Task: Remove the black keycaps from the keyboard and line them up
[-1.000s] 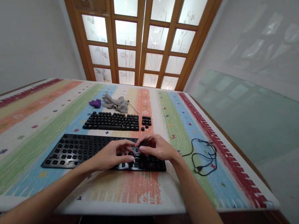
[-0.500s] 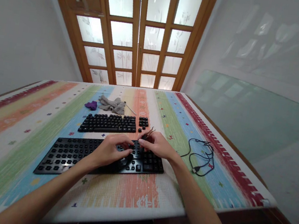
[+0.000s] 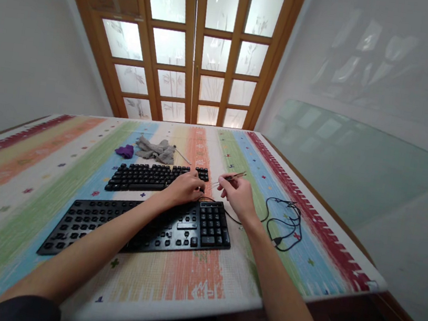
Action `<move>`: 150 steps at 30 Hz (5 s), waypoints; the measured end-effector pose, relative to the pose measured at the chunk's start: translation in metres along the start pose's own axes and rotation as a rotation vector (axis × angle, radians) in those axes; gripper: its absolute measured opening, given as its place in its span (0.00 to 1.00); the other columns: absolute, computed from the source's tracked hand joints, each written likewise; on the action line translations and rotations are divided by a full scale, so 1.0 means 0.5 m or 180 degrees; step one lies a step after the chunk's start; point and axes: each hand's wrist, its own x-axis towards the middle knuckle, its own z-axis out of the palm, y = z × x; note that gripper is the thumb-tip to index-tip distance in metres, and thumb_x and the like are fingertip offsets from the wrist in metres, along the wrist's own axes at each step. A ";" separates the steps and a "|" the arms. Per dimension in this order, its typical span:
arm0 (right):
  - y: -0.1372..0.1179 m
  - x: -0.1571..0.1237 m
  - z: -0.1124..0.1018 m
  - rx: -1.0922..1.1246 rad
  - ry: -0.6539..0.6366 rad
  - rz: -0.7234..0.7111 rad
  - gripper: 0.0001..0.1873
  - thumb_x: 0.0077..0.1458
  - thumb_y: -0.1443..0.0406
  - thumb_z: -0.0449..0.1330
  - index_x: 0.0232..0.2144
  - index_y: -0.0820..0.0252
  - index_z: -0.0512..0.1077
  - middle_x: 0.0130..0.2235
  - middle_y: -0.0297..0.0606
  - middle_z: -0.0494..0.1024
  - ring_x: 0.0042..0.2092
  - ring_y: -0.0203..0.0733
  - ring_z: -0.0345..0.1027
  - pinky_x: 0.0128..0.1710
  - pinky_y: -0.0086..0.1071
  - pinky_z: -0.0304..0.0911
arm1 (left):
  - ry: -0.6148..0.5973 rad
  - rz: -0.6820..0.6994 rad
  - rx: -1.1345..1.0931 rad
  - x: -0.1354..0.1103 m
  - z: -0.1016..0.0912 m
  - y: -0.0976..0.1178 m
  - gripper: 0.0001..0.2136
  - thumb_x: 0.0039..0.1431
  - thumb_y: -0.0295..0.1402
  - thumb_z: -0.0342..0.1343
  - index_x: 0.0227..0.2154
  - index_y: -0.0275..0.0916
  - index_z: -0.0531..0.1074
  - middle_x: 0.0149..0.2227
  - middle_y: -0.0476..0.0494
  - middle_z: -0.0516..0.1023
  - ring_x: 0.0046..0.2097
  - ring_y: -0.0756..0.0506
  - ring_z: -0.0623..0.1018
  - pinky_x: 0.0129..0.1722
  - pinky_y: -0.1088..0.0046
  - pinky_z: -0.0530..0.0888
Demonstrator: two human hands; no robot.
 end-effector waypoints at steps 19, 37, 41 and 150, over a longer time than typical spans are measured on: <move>-0.012 0.005 -0.016 0.0330 -0.0036 0.0099 0.13 0.45 0.57 0.63 0.27 0.63 0.71 0.21 0.33 0.73 0.19 0.31 0.60 0.17 0.26 0.55 | 0.0120 0.0073 0.0265 0.027 0.029 -0.022 0.05 0.54 0.26 0.56 0.31 0.35 0.76 0.36 0.40 0.73 0.42 0.42 0.72 0.44 0.66 0.71; -0.011 0.008 -0.026 0.0472 -0.0052 0.0085 0.16 0.45 0.55 0.66 0.28 0.64 0.72 0.20 0.32 0.73 0.17 0.30 0.60 0.16 0.26 0.53 | 0.0133 0.0040 0.0285 0.036 0.035 -0.028 0.06 0.56 0.31 0.57 0.31 0.35 0.78 0.38 0.40 0.70 0.41 0.43 0.71 0.44 0.66 0.71; -0.014 0.008 -0.024 0.0504 -0.0064 0.0070 0.16 0.43 0.55 0.66 0.26 0.64 0.72 0.19 0.32 0.72 0.17 0.30 0.60 0.16 0.26 0.54 | 0.0155 -0.0030 0.0292 0.039 0.036 -0.026 0.05 0.56 0.30 0.56 0.30 0.36 0.77 0.38 0.41 0.70 0.40 0.44 0.71 0.42 0.67 0.71; -0.025 -0.086 0.016 -0.0310 -0.2683 0.0464 0.21 0.56 0.49 0.60 0.34 0.63 0.68 0.21 0.30 0.71 0.19 0.29 0.54 0.19 0.25 0.48 | 0.0786 -0.0602 -0.0381 -0.328 0.046 0.183 0.21 0.63 0.32 0.54 0.59 0.40 0.66 0.60 0.36 0.70 0.60 0.36 0.69 0.59 0.53 0.66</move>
